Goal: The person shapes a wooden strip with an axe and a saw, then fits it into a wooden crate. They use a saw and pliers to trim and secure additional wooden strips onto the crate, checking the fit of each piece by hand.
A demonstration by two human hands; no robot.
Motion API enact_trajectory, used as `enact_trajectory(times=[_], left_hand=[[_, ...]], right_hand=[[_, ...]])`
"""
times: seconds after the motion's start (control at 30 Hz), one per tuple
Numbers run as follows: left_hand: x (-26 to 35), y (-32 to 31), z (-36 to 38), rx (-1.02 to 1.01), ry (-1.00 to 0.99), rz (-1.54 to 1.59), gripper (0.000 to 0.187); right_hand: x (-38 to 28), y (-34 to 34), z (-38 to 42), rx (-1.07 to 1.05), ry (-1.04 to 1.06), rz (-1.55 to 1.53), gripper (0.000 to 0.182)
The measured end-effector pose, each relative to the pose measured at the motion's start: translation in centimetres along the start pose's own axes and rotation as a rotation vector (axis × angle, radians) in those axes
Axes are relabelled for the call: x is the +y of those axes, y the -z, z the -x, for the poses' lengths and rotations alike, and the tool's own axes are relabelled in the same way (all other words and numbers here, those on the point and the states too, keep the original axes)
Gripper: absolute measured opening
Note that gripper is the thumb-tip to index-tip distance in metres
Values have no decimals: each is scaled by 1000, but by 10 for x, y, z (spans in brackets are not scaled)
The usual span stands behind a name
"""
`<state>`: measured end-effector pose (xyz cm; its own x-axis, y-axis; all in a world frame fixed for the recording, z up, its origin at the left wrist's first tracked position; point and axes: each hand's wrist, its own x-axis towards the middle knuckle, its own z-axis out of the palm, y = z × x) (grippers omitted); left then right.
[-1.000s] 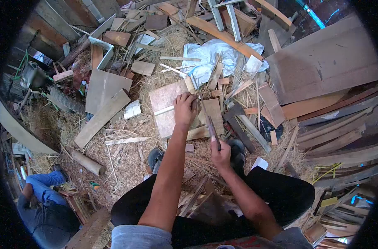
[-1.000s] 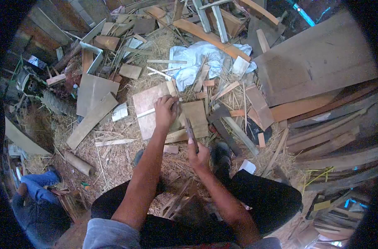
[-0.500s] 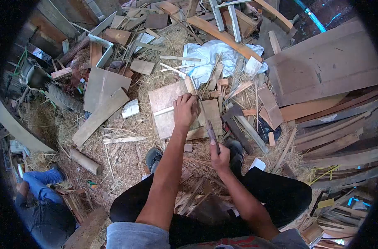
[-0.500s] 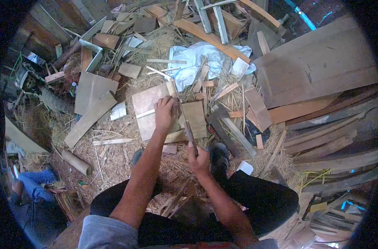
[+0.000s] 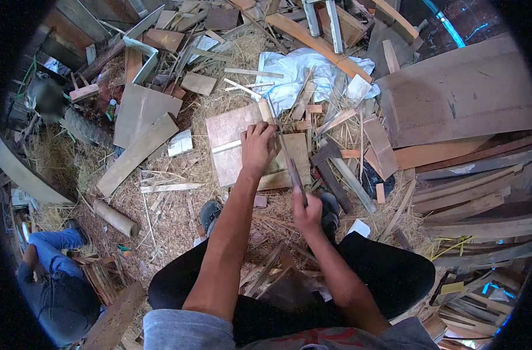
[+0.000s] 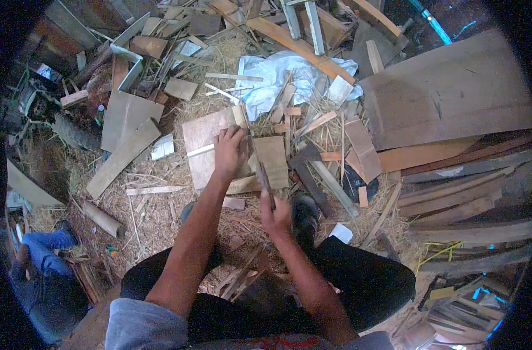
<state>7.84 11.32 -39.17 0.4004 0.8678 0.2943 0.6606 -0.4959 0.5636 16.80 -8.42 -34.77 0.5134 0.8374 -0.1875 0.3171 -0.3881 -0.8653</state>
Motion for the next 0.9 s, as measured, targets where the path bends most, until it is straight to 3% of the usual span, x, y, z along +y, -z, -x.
enact_trajectory(times=[0.13,0.23,0.4,0.5,0.63,0.77,0.9], left_hand=[[0,0,-2,0,7,15,29],[3,2,6,-22,24,17,24],[0,-2,-2,43,40,91,18],[-2,-8,8,85,29,100,17],[-6,-7,4,80,26,116,18],[-17,-5,-17,66,18,121,18],[-11,-6,-4,36,25,96,19]], right_hand=[[-2,7,18,66,92,2,50],[-12,-2,-25,-44,-74,-43,50],[-5,7,32,128,120,-72,53],[-12,0,-16,-13,-29,-60,50],[-16,16,41,57,14,-53,51],[14,8,17,33,23,98,47],[-9,26,30,22,-62,-59,50]])
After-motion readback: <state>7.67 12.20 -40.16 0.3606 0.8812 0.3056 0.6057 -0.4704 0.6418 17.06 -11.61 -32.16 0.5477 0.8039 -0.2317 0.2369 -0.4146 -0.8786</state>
